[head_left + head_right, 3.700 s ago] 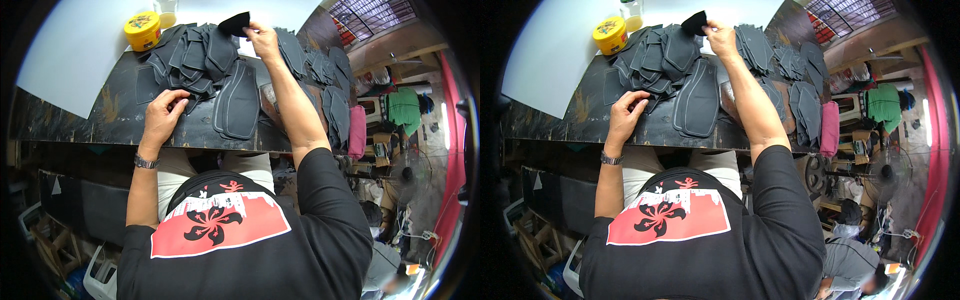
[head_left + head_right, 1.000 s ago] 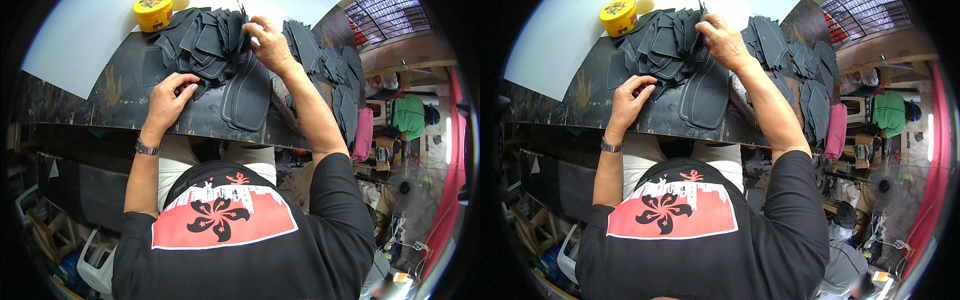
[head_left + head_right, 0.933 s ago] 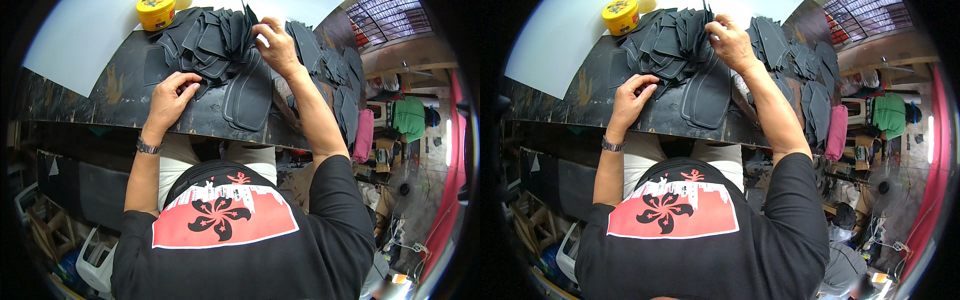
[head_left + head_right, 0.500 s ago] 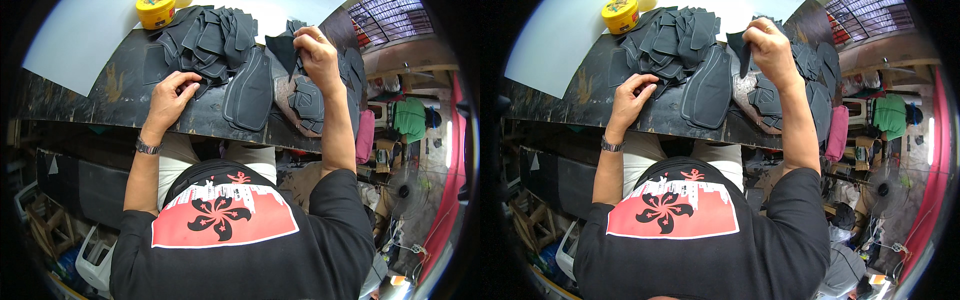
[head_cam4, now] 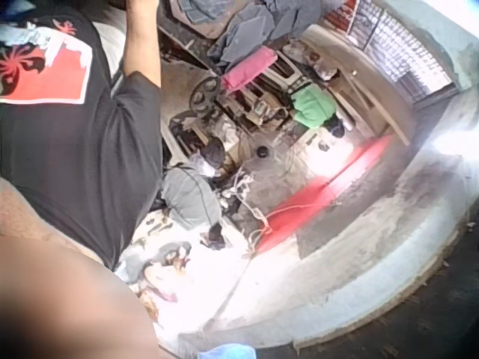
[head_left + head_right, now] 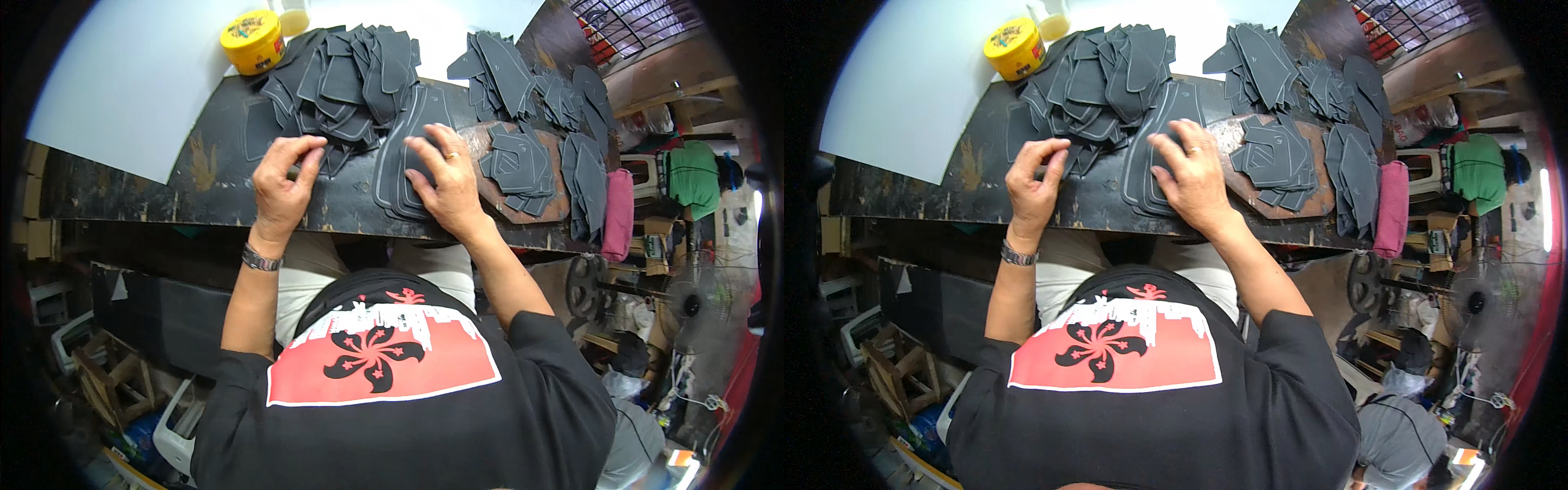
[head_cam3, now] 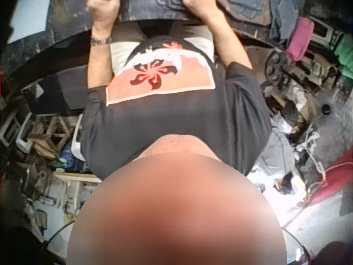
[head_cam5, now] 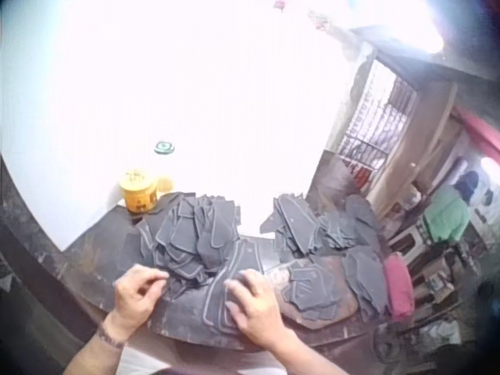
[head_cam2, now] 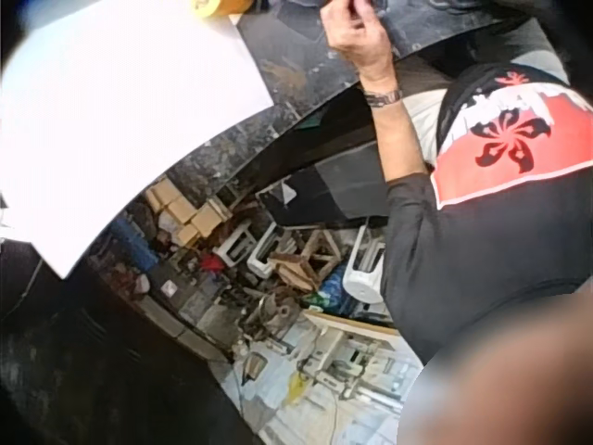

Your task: The person repeatedly picks up black leather pieces from a pile on a table, separates them, and places them into a growing stack. The person handles the pieces one at a time, occasionally adjusting the pile to access more items.

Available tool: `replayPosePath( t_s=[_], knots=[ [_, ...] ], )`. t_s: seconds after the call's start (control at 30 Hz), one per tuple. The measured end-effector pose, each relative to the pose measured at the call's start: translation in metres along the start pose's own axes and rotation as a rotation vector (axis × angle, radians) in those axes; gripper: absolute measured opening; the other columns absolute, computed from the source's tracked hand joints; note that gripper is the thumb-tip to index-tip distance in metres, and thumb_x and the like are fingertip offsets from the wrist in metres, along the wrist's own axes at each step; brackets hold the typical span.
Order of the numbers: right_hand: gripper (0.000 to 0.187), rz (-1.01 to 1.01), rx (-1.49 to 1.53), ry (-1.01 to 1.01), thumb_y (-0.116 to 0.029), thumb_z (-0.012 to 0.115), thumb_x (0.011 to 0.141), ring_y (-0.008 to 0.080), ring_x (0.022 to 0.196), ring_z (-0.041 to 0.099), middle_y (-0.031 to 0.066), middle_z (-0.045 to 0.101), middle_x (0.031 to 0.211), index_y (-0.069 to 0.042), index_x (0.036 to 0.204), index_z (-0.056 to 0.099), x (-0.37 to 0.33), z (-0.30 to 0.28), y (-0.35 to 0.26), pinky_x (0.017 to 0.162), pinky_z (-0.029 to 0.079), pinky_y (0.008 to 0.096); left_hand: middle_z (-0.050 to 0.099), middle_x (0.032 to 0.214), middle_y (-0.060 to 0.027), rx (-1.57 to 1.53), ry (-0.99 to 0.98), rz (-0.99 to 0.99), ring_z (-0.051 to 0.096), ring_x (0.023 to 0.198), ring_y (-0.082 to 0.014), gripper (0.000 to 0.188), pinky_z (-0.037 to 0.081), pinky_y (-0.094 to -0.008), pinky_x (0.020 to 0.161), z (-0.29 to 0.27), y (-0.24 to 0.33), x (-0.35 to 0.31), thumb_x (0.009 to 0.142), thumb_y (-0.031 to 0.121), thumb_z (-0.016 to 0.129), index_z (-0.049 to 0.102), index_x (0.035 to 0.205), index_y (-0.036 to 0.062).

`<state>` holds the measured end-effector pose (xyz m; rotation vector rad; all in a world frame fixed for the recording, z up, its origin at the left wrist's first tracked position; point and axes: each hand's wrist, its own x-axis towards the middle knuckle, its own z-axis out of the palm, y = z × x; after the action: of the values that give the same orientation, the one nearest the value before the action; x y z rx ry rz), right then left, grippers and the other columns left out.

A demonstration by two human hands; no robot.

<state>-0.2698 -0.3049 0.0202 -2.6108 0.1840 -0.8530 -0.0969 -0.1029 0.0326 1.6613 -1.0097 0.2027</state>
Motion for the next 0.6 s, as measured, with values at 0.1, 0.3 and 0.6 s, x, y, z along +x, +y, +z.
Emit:
replayPosePath(
  t_s=[0.1, 0.3, 0.6],
  knots=[
    [0.048, 0.095, -0.16, -0.07, -0.026, 0.073, 0.088, 0.0382, 0.136, 0.045, 0.02, 0.052, 0.142, -0.015, 0.134, 0.06, -0.006, 0.003, 0.002, 0.113, 0.032, 0.0561, 0.069, 0.097, -0.0092, 0.124, -0.083, 0.179, 0.067, 0.091, -0.0279, 0.017, 0.052, -0.0377, 0.084, 0.009, 0.007, 0.021, 0.084, 0.004, 0.074, 0.074, 0.101, 0.0061],
    [0.043, 0.056, -0.194, -0.052, -0.031, 0.071, 0.089, 0.0358, 0.133, 0.049, 0.0161, 0.056, 0.138, -0.015, 0.128, 0.064, -0.011, 0.01, 0.005, 0.113, 0.031, 0.0589, 0.061, 0.131, -0.0119, 0.479, -0.308, 0.357, 0.058, 0.12, -0.0335, 0.035, 0.043, -0.0434, 0.108, 0.049, 0.004, 0.086, 0.085, 0.016, 0.076, 0.069, 0.118, 0.0073],
    [0.04, 0.075, -0.131, 0.005, -0.031, 0.072, 0.087, 0.0342, 0.131, 0.05, 0.0145, 0.06, 0.133, -0.012, 0.122, 0.067, -0.011, 0.009, 0.004, 0.113, 0.031, 0.0597, 0.07, 0.096, -0.0038, 0.596, -0.391, 0.37, 0.065, 0.096, -0.0249, 0.012, 0.051, -0.04, 0.085, 0.069, -0.001, 0.116, 0.088, 0.018, 0.072, 0.077, 0.098, 0.0127]
  ],
)
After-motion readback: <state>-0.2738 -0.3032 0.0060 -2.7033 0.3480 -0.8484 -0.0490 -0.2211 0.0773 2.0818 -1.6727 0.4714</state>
